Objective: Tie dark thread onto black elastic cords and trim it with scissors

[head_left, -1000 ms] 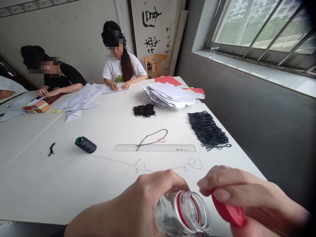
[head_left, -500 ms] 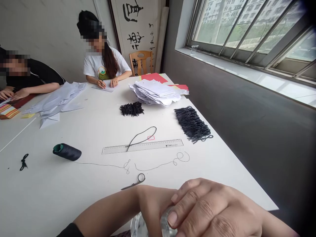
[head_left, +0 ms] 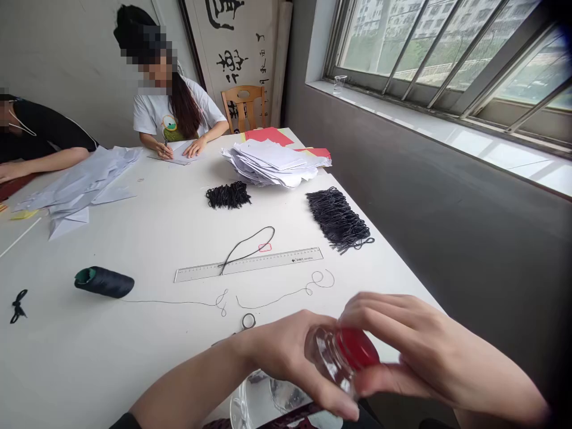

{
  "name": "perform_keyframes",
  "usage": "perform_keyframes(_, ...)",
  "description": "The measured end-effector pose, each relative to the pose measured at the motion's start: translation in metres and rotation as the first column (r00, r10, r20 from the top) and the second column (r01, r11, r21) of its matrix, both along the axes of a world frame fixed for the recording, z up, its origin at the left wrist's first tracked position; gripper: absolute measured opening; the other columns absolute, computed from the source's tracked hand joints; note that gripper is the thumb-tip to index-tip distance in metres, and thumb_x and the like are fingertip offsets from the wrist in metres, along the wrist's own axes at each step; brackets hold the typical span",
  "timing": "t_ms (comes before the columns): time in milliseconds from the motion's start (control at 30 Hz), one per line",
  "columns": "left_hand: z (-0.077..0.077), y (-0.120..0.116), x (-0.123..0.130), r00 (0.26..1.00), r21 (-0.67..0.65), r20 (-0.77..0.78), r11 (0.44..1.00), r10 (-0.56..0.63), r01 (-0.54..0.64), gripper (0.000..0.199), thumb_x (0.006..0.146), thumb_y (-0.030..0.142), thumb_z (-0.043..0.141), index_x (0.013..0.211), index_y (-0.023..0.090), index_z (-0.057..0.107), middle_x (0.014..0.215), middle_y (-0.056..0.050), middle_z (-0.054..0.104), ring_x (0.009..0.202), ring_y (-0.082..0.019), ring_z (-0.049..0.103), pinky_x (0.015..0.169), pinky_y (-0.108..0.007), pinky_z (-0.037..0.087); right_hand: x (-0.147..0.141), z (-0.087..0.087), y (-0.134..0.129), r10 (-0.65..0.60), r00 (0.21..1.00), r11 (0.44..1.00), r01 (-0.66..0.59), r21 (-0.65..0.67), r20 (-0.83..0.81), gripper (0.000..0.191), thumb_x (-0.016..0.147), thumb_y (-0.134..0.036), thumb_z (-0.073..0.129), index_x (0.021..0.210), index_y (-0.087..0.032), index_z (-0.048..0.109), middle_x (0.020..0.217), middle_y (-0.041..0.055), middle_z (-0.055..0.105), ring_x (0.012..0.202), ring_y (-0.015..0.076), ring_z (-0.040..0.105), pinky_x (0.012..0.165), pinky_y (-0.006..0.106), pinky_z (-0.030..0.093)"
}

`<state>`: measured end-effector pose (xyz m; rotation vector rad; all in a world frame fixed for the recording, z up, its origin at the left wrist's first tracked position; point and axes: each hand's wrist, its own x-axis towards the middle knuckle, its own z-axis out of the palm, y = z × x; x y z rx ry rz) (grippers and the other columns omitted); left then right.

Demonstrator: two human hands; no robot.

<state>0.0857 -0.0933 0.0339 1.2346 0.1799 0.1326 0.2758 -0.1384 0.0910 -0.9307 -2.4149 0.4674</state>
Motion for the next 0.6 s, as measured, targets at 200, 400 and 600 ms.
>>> perform_keyframes(200, 0.016, -0.018, -0.003, 0.815, 0.388, -0.362, 0.868, 0.453, -0.311, 0.059, 0.065, 0.036, 0.08, 0.114, 0.021, 0.05, 0.075, 0.002, 0.061, 0.057, -0.012, 0.056, 0.051, -0.022, 0.043, -0.002, -0.038, 0.001, -0.303, 0.953, 0.953, 0.304, -0.017, 0.007, 0.051, 0.104, -0.04, 0.032, 0.058, -0.018, 0.039, 0.049, -0.0017, 0.037, 0.046, 0.0098, 0.034, 0.047, 0.026, 0.026)
perform_keyframes(400, 0.02, -0.012, 0.017, 0.798, 0.248, 0.097, 0.762, 0.595, -0.598, 0.037, 0.077, 0.026, 0.074, 0.102, 0.021, 0.048, 0.083, 0.0, 0.061, 0.074, -0.013, 0.059, 0.07, -0.027, 0.05, -0.009, -0.064, -0.011, -0.409, 0.755, 0.861, 0.132, -0.492, -0.513, 0.068, 0.08, -0.083, 0.042, 0.096, -0.019, 0.059, 0.088, 0.0066, 0.059, 0.073, 0.0182, 0.055, 0.064, 0.03, 0.049)
perform_keyframes(600, 0.025, -0.002, 0.042, 0.719, 0.219, 0.296, 0.688, 0.629, -0.692, 0.062, 0.076, 0.032, 0.078, 0.127, 0.024, 0.043, 0.126, -0.009, 0.056, 0.116, -0.022, 0.056, 0.099, -0.037, 0.047, 0.01, -0.098, -0.025, -0.445, 0.759, 0.758, 0.037, -0.651, -0.475, 0.057, 0.08, -0.053, 0.071, 0.126, -0.022, 0.056, 0.108, 0.0109, 0.064, 0.099, 0.0288, 0.064, 0.084, 0.041, 0.054)
